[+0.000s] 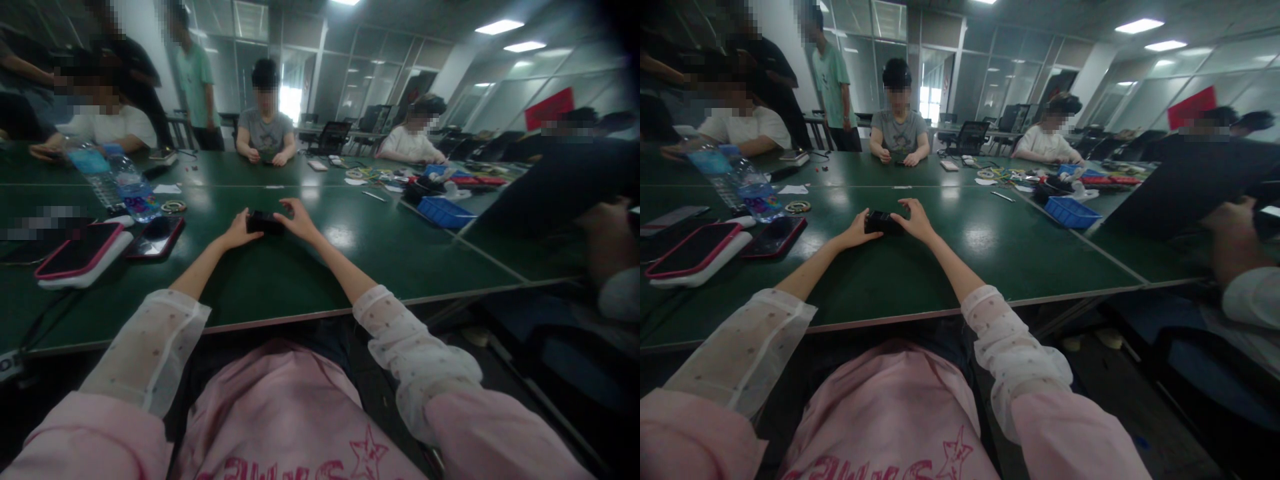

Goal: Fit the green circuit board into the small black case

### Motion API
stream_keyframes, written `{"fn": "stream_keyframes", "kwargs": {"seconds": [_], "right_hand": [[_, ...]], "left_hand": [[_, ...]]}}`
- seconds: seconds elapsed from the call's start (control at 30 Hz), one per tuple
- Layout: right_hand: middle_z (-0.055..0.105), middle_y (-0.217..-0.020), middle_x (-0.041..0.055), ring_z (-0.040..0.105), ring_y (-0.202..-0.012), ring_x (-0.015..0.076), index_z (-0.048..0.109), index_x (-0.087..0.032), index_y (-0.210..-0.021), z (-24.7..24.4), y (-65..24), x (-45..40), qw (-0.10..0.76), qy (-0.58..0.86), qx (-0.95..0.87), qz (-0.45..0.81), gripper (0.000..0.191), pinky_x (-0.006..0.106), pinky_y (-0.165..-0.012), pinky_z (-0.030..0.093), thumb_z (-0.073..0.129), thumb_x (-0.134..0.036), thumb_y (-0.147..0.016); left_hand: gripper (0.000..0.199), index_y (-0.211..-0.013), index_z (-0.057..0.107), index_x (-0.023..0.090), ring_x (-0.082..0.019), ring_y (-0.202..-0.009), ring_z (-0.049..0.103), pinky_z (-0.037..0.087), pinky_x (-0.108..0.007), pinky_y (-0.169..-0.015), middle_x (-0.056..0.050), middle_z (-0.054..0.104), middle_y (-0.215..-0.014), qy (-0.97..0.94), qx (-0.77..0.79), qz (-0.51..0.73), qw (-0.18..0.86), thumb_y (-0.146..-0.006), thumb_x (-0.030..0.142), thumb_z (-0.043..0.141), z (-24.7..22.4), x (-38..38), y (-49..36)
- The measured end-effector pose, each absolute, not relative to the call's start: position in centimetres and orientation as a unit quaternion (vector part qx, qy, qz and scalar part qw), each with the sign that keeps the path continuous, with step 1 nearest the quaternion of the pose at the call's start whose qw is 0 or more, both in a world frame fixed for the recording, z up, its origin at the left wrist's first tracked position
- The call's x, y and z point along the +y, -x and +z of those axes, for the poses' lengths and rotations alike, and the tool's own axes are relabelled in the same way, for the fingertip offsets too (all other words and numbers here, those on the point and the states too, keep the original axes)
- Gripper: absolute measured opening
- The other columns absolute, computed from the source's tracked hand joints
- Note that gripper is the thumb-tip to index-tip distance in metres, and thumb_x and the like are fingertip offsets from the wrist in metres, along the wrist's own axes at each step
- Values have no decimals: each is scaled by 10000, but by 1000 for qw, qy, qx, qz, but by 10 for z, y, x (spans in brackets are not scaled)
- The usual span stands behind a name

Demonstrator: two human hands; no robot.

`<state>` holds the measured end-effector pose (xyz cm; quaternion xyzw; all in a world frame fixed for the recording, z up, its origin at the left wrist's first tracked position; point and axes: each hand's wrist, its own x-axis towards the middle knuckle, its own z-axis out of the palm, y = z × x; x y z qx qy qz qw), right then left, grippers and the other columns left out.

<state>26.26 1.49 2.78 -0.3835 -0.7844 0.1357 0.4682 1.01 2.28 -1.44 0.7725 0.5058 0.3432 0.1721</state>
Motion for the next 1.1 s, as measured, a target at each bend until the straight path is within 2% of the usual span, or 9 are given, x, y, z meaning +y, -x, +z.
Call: {"fn": "stream_keyframes", "kwargs": {"seconds": [0.1, 0.23, 0.4, 0.57, 0.87, 1.0, 1.1], "right_hand": [[607, -1163, 121, 581, -1070, 274, 606, -228, -1244, 27, -265, 16, 474, 390, -778, 137, 631, 469, -973, 510, 617, -707, -833], [603, -1159, 125, 592, -1040, 264, 600, -218, -1257, 24, -265, 16, 461, 380, -790, 139, 614, 456, -956, 518, 624, -675, -848], [597, -1181, 134, 591, -1084, 280, 573, -199, -1294, 17, -261, 15, 432, 360, -818, 119, 631, 478, -988, 502, 633, -647, -854], [611, -1232, 145, 587, -1154, 313, 563, -199, -1304, 11, -258, 16, 395, 343, -844, 118, 631, 532, -1031, 476, 694, -592, -828], [630, -1271, 143, 589, -1219, 315, 574, -181, -1293, 12, -257, 14, 378, 343, -850, 128, 587, 539, -1067, 459, 787, -368, -779], [628, -1268, 145, 590, -1215, 315, 582, -173, -1287, 13, -257, 13, 373, 351, -849, 132, 604, 539, -1065, 462, 813, -339, -754], [624, -1251, 127, 599, -1190, 307, 593, -194, -1276, 12, -256, 12, 369, 361, -845, 137, 591, 545, -1055, 469, 821, -325, -747]], "left_hand": [[1127, -1554, 251, 87, -435, -1430, 389, 305, -571, -1173, -283, 401, -1519, -778, 504, 332, 174, -689, 548, 808, -15, 23, -9], [1016, -1546, 287, 133, -428, -1467, 340, 288, -570, -1187, -246, 382, -1564, -784, 509, 315, 164, -745, 538, 763, -11, 19, -10], [886, -1492, 375, 112, -378, -1420, 430, 319, -525, -1183, -218, 487, -1497, -803, 491, 306, 141, -767, 481, 726, -4, 14, -13], [765, -1422, 469, 157, -360, -1346, 507, 362, -524, -1147, -166, 575, -1417, -814, 476, 307, 129, -773, 484, 708, -1, 14, -14], [737, -1333, 548, 139, -366, -1269, 546, 391, -516, -1110, -163, 614, -1326, -814, 483, 298, 120, -748, 548, 733, -3, 16, -12], [658, -1257, 603, 161, -367, -1202, 579, 413, -528, -1079, -140, 651, -1245, -821, 479, 285, 127, -749, 557, 740, 0, 13, -12], [670, -1267, 599, 160, -371, -1209, 574, 413, -535, -1076, -141, 647, -1256, -818, 480, 287, 133, -742, 547, 751, 1, 11, -13]]}}
